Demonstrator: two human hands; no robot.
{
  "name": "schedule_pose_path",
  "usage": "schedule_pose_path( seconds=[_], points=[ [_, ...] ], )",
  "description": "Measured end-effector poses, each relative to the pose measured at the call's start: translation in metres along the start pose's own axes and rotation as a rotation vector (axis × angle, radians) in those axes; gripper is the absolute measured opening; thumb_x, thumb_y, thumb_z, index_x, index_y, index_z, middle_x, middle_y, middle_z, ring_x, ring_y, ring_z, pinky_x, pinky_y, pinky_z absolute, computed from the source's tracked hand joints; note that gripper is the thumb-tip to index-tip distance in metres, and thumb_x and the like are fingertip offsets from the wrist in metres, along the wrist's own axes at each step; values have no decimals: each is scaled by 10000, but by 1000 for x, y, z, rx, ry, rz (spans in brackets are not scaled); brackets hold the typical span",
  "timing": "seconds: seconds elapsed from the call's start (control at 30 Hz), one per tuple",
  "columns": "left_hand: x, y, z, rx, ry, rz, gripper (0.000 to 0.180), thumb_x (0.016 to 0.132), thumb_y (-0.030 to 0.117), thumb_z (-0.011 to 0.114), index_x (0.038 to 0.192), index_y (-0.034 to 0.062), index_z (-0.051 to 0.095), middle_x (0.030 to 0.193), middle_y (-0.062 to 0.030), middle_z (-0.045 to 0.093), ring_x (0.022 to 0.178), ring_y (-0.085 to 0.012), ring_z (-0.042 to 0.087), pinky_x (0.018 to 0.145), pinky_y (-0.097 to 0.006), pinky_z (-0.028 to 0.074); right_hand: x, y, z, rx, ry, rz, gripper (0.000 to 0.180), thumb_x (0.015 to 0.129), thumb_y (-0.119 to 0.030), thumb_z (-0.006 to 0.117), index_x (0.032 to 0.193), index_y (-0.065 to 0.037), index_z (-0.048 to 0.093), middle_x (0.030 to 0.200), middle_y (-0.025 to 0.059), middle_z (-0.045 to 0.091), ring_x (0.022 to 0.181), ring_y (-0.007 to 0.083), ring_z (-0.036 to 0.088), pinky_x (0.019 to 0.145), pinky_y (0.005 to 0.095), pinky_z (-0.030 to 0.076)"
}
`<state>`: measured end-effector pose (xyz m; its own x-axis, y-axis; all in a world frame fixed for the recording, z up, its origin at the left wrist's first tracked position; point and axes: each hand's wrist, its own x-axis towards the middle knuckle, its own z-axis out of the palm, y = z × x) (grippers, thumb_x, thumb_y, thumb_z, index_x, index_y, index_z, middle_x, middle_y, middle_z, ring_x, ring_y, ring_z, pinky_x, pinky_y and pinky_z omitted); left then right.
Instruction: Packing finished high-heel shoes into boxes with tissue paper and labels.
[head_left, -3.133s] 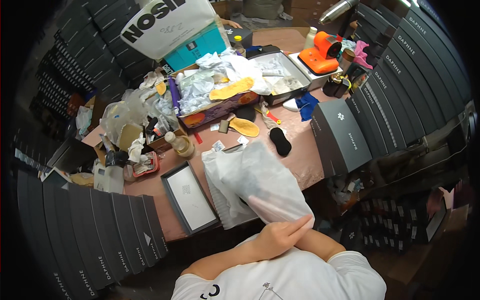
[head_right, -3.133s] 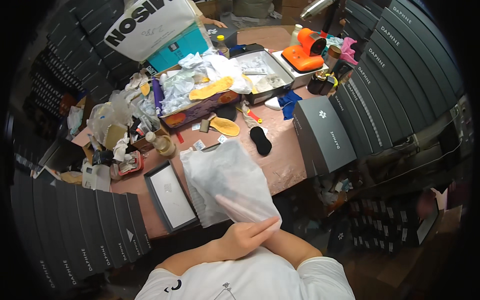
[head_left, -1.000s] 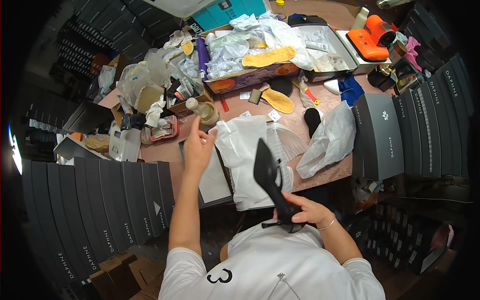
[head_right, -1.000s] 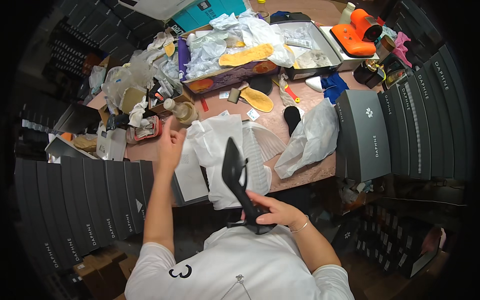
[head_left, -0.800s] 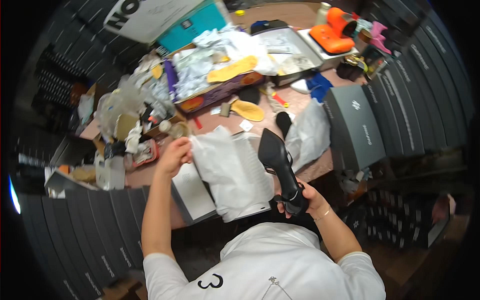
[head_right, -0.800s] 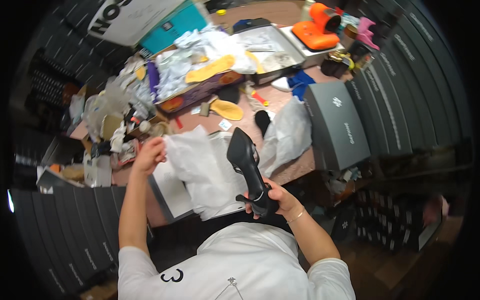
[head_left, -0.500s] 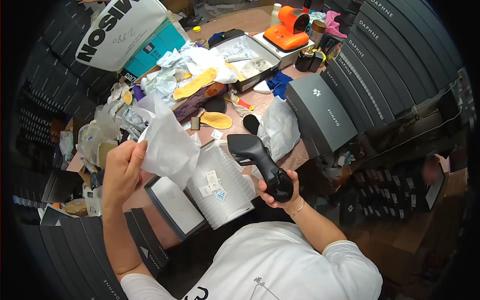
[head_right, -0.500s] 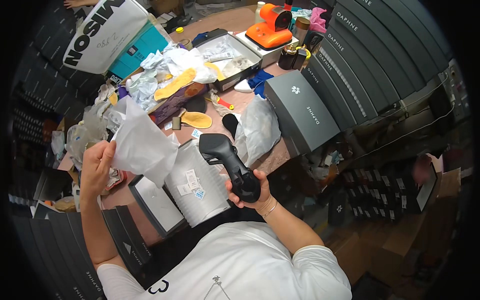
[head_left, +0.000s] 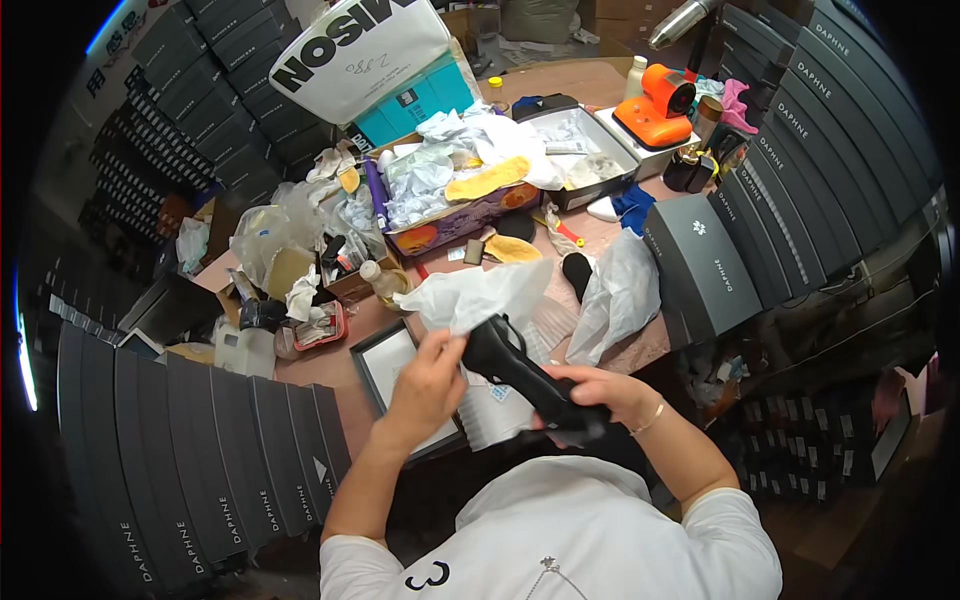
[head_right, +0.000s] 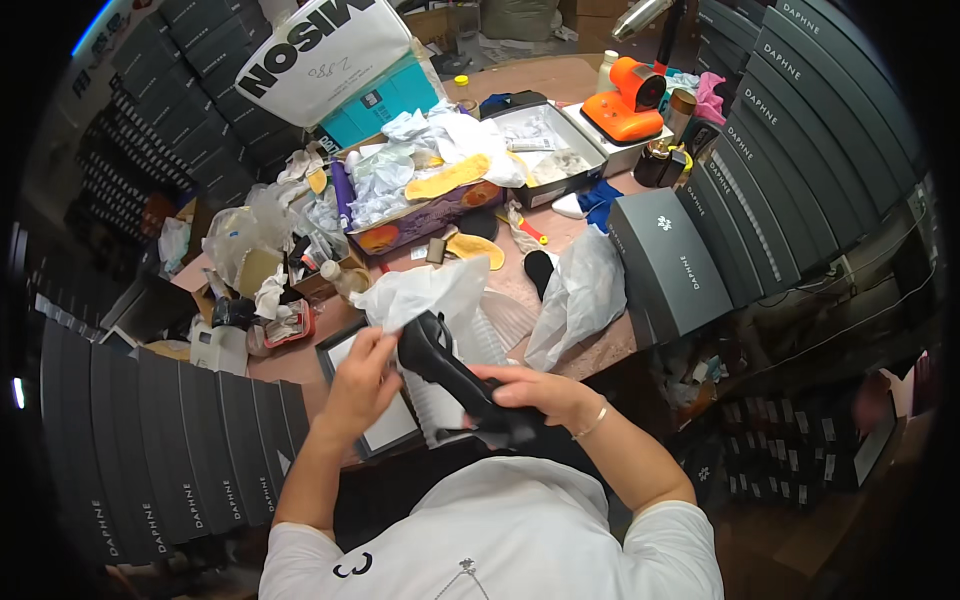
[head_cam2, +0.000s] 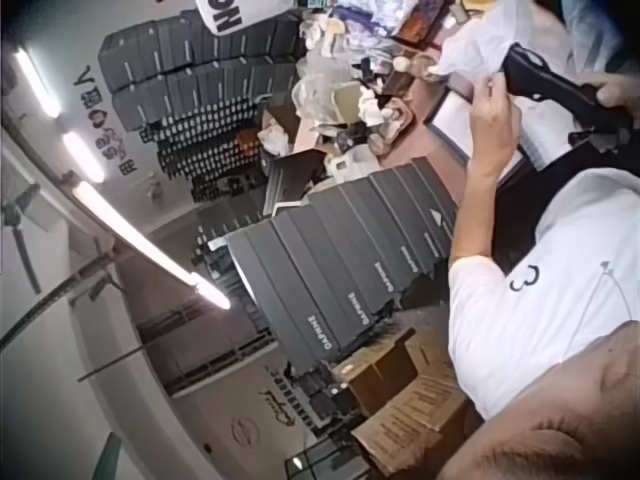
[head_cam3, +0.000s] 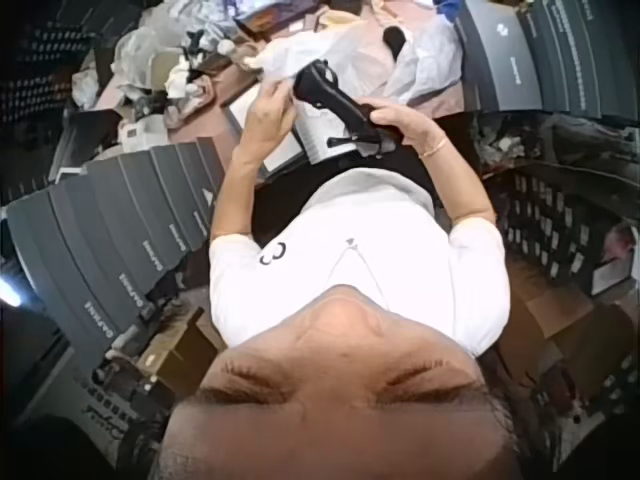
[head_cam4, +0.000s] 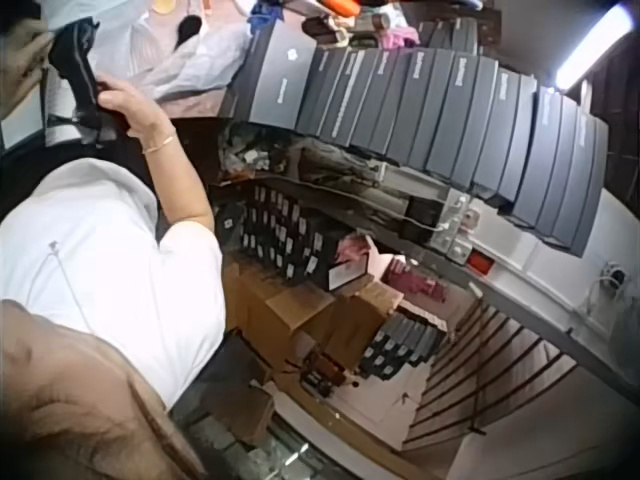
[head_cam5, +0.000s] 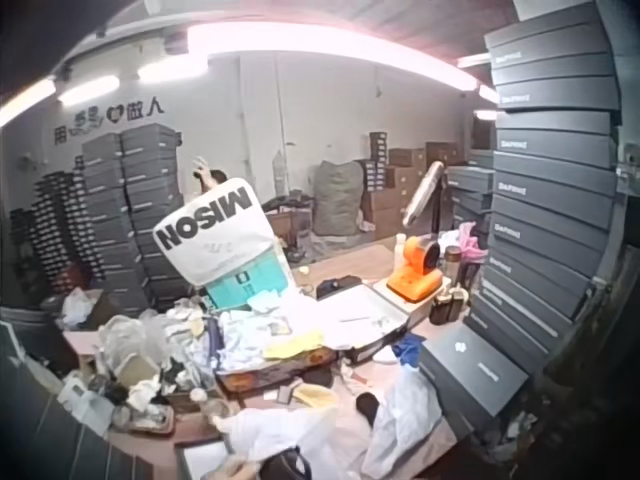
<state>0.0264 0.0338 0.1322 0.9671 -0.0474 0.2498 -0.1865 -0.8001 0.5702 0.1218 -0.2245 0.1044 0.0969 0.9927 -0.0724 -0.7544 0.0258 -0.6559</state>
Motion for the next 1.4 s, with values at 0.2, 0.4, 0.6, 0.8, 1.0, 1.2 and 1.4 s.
schedule_pose_path(
  seconds=[0.2, 0.4, 0.6, 0.8, 1.0, 1.2, 1.4],
  points=[
    [-38, 14, 6, 38, 2, -13, 501, 689, -50, 571, 1189, -32, 535, 1286, -189, 501, 833, -338, 639, 672, -388, 534, 46, 33, -20, -173, 439, 112, 505, 888, -314, 631, 1275, -34, 468, 1115, 101, 610, 1044, 195, 589, 901, 329, 476],
    [-45, 40, 58, -128, 118, 178, 507, 660, -61, 587, 1166, -50, 556, 1359, -180, 480, 773, -311, 652, 619, -360, 542, 78, 85, -24, 34, 505, -198, 341, 919, -115, 538, 1258, -80, 516, 1219, 46, 555, 1156, 184, 514, 991, 353, 418],
    [-71, 62, 88, -295, -169, 350, 524, 644, -57, 621, 1164, -45, 555, 1362, -142, 493, 787, -256, 654, 644, -332, 550, 93, 85, -32, -810, 527, -460, 471, 924, -186, 538, 1354, -70, 383, 1322, 89, 456, 1223, 219, 458, 1041, 350, 367],
    [-81, 48, 75, -443, -203, 436, 474, 690, -34, 671, 1154, -26, 577, 1345, -202, 485, 856, -254, 654, 714, -287, 545, 108, 80, -30, -1006, 437, -459, 569, 929, -266, 535, 1407, -76, 292, 1391, 117, 373, 1265, 244, 419, 1071, 355, 333],
    [-96, -16, 97, -1969, 400, -929, 755, 836, 465, 677, 1426, 143, 334, 1409, -28, 408, 1291, -236, 366, 1071, -437, 308, 114, 109, -12, -979, 408, -423, 676, 934, -347, 533, 1460, -82, 201, 1460, 145, 290, 1307, 269, 381, 1101, 360, 299],
    [-93, -82, 45, -1534, 1039, -793, 521, 834, 270, 652, 1256, 17, 481, 1243, -102, 532, 1124, -246, 542, 945, -435, 485, 76, 119, -12, -535, 279, -172, 820, 921, -490, 505, 1504, -88, 93, 1521, 163, 205, 1337, 302, 359, 1113, 385, 294],
    [-74, 5, 147, -1370, 742, -589, 609, 791, -3, 691, 1338, 24, 426, 1266, -69, 518, 1129, -167, 522, 1007, -345, 401, 81, 98, -11, 99, 481, -446, 1009, 829, -701, 485, 1498, -90, 41, 1501, 143, 226, 1268, 291, 446, 1066, 429, 358]
  ],
)
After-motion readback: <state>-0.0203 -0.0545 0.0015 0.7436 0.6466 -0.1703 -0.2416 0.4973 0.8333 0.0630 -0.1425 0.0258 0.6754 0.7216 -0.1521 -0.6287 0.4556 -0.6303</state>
